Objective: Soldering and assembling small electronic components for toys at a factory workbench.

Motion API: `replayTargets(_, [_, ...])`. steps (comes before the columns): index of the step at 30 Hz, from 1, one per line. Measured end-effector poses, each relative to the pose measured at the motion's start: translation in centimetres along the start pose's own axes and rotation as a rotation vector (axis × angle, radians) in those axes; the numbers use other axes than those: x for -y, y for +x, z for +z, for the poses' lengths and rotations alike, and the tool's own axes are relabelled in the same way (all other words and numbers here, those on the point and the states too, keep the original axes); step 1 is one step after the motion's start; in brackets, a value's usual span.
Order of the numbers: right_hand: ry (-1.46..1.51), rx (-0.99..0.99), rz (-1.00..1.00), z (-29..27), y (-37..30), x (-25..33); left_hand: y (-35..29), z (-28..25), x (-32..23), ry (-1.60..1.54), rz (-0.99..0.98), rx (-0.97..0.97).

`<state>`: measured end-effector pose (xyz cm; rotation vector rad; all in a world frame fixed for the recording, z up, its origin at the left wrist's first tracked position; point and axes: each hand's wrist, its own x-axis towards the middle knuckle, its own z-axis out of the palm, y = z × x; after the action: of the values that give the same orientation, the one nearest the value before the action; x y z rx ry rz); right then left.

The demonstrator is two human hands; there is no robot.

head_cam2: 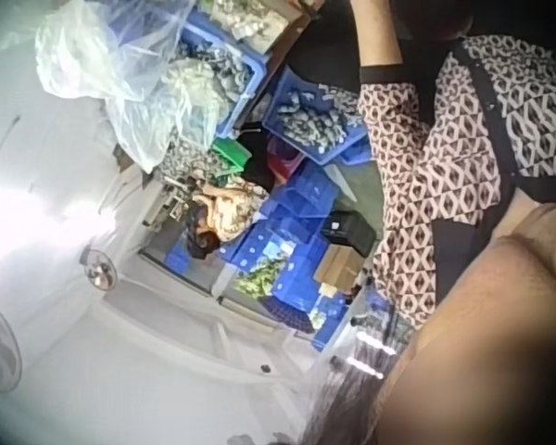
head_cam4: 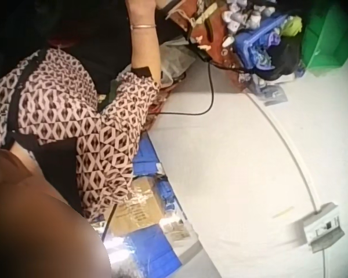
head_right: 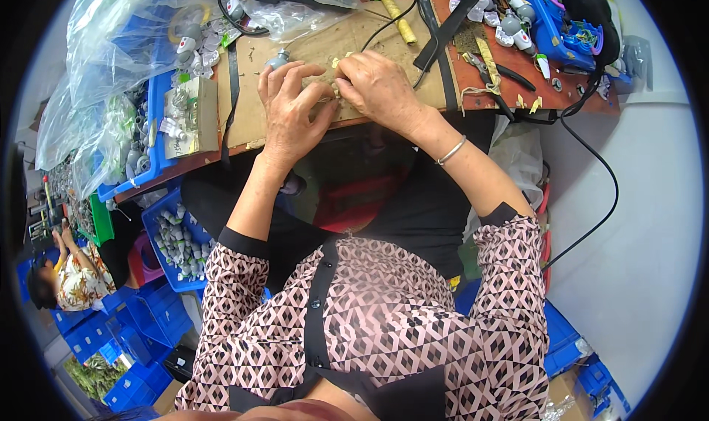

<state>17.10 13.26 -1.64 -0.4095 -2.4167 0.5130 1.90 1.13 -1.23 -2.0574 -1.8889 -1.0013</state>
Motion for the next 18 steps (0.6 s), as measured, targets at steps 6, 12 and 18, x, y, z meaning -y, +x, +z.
replayTargets(6, [0.001,-0.088,0.005,-2.0,1.1,-0.3,-0.3,-0.4,0.0,-0.018,-0.006,0.025])
replayTargets(12, [-0.471,-0.093,-0.118,-6.1,1.1,-1.5,-0.3,-3.4,2.9,0.036,-0.057,-0.075])
replayTargets(18, [-0.462,0.191,-0.100,-7.2,-1.2,-2.4,0.8,-5.7,4.5,-0.143,-0.068,0.098])
